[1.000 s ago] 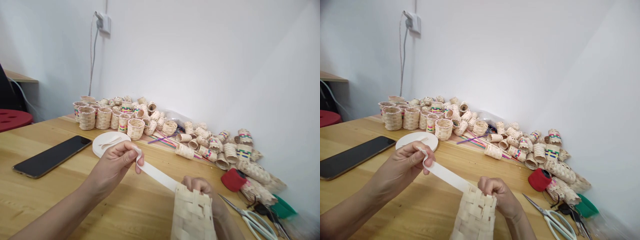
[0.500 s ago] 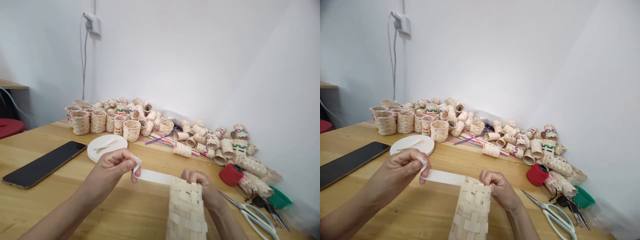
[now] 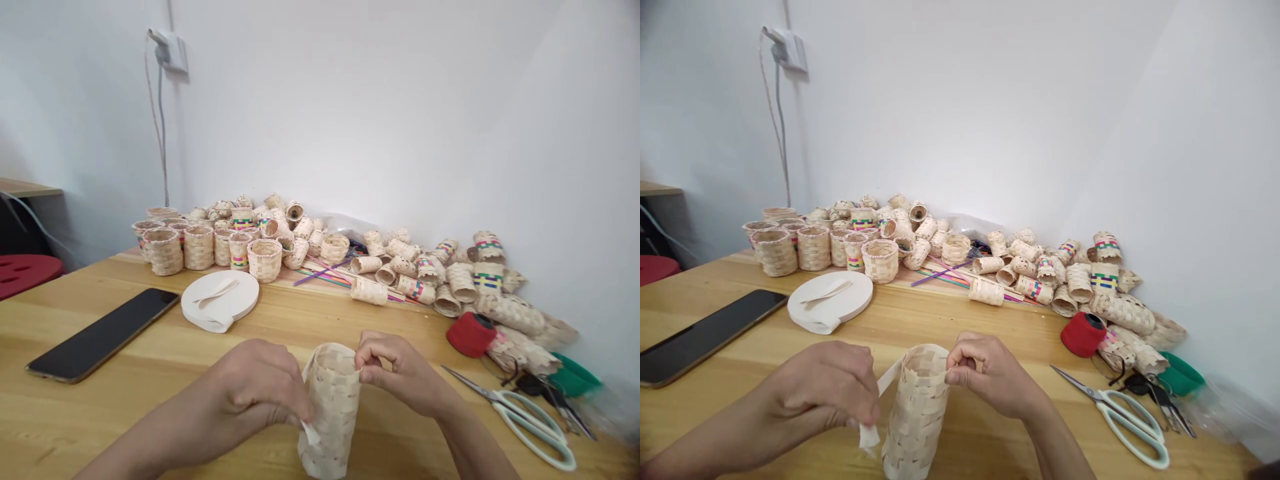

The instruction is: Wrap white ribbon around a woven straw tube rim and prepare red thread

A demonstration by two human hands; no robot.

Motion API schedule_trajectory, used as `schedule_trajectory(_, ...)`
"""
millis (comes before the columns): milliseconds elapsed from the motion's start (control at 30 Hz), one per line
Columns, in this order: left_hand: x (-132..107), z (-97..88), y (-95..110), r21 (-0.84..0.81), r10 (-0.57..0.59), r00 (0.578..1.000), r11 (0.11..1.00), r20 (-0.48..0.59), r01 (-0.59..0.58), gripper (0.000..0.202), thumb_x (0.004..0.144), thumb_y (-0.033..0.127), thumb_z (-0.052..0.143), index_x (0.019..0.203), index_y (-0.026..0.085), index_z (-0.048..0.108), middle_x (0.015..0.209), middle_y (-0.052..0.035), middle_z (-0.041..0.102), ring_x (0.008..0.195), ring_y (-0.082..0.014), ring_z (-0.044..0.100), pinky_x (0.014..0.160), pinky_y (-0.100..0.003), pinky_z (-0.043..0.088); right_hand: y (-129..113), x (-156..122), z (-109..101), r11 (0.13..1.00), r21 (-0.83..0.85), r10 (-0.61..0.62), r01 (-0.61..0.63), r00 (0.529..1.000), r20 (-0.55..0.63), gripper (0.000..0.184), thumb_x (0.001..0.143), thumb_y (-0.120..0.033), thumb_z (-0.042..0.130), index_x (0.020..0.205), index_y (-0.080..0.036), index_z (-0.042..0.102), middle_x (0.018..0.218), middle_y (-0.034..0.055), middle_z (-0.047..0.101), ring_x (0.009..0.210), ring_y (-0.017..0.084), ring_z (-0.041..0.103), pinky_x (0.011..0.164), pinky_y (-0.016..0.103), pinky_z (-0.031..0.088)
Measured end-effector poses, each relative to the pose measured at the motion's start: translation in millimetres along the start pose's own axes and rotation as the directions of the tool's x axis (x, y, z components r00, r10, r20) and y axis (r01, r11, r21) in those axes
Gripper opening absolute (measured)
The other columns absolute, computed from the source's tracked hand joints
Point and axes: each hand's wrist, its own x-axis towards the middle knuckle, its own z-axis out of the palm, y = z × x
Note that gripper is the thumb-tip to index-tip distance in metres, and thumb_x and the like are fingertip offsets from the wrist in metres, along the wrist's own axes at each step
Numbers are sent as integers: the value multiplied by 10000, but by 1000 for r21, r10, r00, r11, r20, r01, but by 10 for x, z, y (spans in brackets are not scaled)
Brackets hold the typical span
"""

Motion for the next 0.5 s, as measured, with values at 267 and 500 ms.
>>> schedule_trajectory(267,20,97,57,97,21,994,995,107,-31,274,831,-26,529,935,191,661,925,-23,694,852,-126,615,794,-189,442,-202,-54,23,979,-202,-42,31,998,-52,223,892,-342,588,752,-173,626,705,-22,525,666,112,491,618,219,338)
schedule_trajectory(500,19,282,-28,259,22,1000,966,4,-22,244,831,-4,512,889,198,637,850,-8,631,745,-113,574,653,-191,416,-261,-78,70,963,-268,-64,39,995,-83,171,880,-276,611,747,-170,615,700,-29,519,670,105,494,621,214,335)
